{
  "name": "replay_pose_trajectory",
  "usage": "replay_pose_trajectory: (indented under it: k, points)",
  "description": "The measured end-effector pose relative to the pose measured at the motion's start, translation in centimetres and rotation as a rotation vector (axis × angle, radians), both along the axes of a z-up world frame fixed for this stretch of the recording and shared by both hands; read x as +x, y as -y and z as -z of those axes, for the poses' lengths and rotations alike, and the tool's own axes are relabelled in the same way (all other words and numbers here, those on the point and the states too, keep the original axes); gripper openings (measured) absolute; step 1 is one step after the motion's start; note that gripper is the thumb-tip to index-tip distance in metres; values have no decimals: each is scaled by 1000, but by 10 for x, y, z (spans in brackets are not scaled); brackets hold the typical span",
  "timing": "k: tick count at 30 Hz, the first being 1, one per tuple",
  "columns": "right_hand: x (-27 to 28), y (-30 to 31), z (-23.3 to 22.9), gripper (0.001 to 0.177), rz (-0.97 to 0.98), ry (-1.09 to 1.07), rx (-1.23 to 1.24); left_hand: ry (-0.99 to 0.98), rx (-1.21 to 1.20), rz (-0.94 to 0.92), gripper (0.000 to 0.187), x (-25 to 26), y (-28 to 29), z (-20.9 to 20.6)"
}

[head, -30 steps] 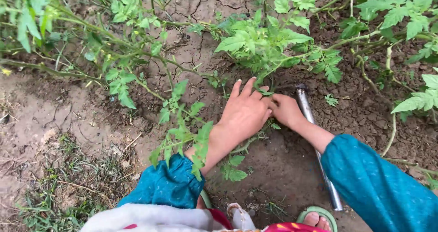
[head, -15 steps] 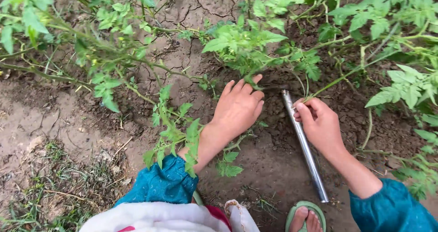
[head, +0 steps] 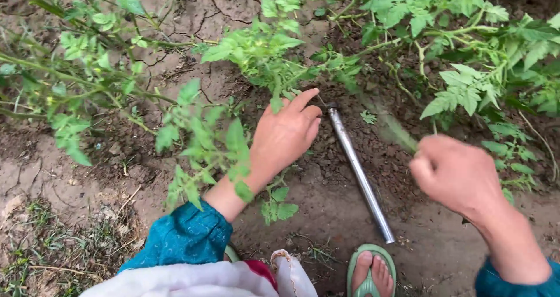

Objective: Loosening soil and weeding around tomato plants using a hand tool.

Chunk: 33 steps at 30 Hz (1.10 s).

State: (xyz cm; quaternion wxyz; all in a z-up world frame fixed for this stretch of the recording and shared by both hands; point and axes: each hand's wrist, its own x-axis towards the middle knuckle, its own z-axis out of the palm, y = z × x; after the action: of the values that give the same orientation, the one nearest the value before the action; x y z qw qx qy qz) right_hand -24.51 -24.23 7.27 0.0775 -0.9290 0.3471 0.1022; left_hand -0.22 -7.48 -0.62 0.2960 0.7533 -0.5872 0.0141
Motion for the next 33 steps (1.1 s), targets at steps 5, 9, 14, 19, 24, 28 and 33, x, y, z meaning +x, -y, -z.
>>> replay_pose_trajectory:
  k: [5,9,14,19,24,28,33]
  points:
    - [-38,6,26,37,36,-576,30,-30,72,-24,13,7,-4,2]
    - [-10,-12,37,40,-39,-305,-74,-31,84,-62,13,12,-1,4]
    - [30,-14,151,35,-106,102,127,-114,165,-94,16,16,6,-5]
    - [50,-7,197,45,65,100,260,-48,309,-122,32,33,1,0]
    - [59,18,212,48,264,-108,564,-11,452,6,30,58,20,23]
    - [62,31,230,54,688,302,1280,339,645,63,22,82,39,50]
    - [109,5,127,62,366,297,707,475,482,78,31,109,54,69]
